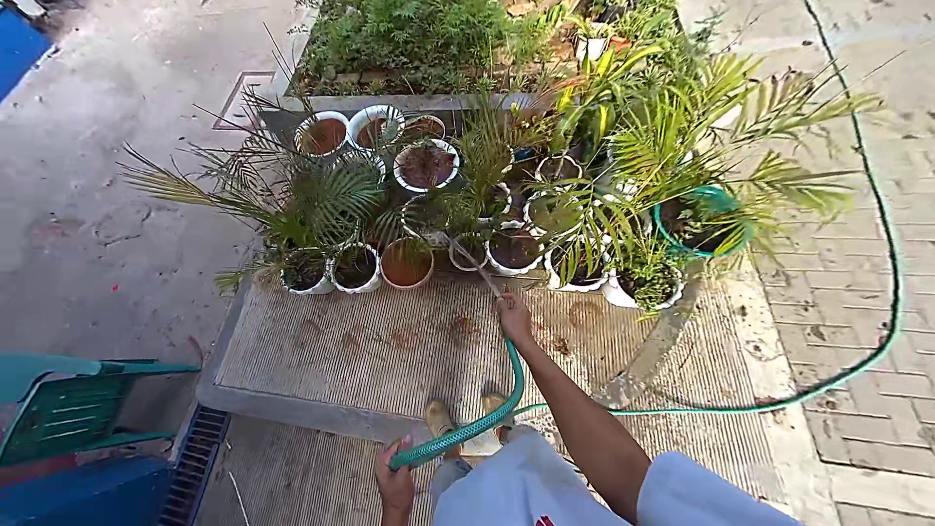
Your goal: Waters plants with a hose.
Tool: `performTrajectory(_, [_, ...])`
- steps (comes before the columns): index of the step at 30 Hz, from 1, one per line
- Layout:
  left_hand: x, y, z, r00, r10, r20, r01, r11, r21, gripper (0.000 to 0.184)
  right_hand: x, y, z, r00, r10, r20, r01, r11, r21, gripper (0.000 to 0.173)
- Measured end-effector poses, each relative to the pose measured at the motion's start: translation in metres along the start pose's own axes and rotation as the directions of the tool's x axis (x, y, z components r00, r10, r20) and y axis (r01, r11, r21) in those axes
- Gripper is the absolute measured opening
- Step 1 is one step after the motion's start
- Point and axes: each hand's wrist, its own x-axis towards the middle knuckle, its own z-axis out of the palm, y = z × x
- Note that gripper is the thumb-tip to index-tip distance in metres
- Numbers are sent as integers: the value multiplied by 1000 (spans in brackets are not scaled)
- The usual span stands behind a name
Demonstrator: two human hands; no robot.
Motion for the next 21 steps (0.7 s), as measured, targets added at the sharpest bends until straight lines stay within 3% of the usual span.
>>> performTrajectory(7, [-27,8,34,992,23,-121,-18,999,43,31,27,-1,-23,1000,-3,-26,3,1000,3,36])
performTrajectory(17, [-39,9,49,985,-7,-171,21,997,81,34,28,10,-20,980,-27,197,44,996,-82,34])
performTrajectory(21, [-42,6,50,984,-8,-176,24,996,88,35,28,20,-25,995,-6,103,11,999,-52,33])
